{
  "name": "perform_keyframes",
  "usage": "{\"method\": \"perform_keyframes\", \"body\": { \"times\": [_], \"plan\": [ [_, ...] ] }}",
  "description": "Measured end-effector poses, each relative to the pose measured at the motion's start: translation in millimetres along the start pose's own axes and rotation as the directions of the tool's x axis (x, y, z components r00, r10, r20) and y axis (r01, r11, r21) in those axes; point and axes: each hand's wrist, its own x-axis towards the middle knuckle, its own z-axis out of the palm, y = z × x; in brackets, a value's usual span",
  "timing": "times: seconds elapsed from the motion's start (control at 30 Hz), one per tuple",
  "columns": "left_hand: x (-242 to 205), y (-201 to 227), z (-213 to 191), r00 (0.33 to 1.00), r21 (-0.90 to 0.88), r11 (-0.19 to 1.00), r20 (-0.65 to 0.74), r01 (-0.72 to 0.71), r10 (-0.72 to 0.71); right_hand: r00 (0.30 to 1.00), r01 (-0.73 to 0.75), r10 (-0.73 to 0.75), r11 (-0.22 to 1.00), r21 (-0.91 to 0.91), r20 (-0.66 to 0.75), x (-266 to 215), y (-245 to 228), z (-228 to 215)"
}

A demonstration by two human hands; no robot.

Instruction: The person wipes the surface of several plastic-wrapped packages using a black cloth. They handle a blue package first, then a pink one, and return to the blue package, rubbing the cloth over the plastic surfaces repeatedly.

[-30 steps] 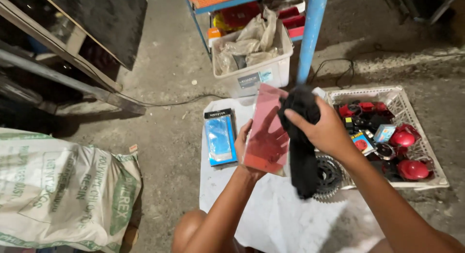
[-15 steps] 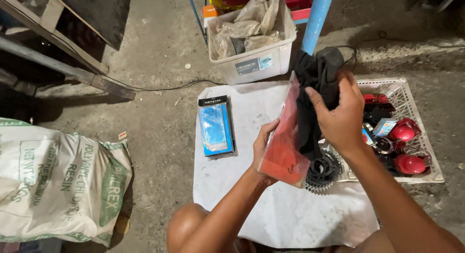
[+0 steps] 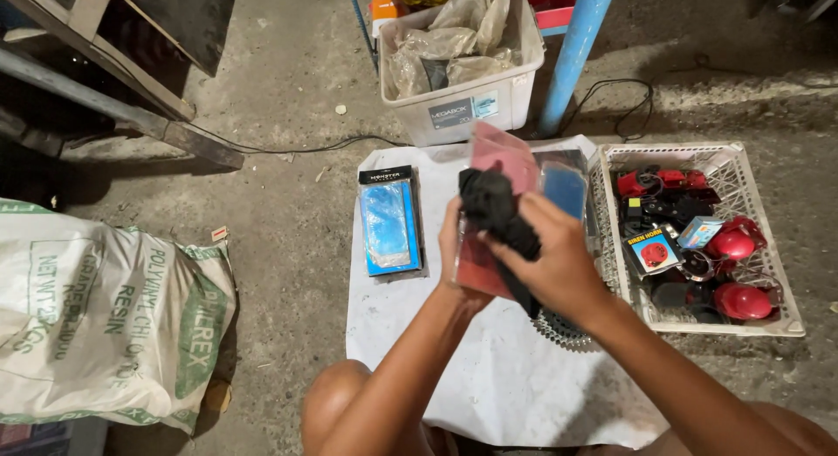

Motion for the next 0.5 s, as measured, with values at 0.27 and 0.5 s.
{"method": "perform_keyframes", "body": {
  "times": [0.27,0.5],
  "plan": [
    [-2.6,36.2,27.0,0.983,-0.140,0.990,0.184,0.033,-0.006,0.978,0.016,-0.028,0.998,0.061,0.207,-15.8,-33.4,-3.4],
    [-11.3,9.0,28.2,0.974,-0.184,0.982,0.228,0.045,-0.002,0.994,0.000,-0.008,0.997,0.073,0.112,-5.9,-24.1,-14.6]
  ]
}}
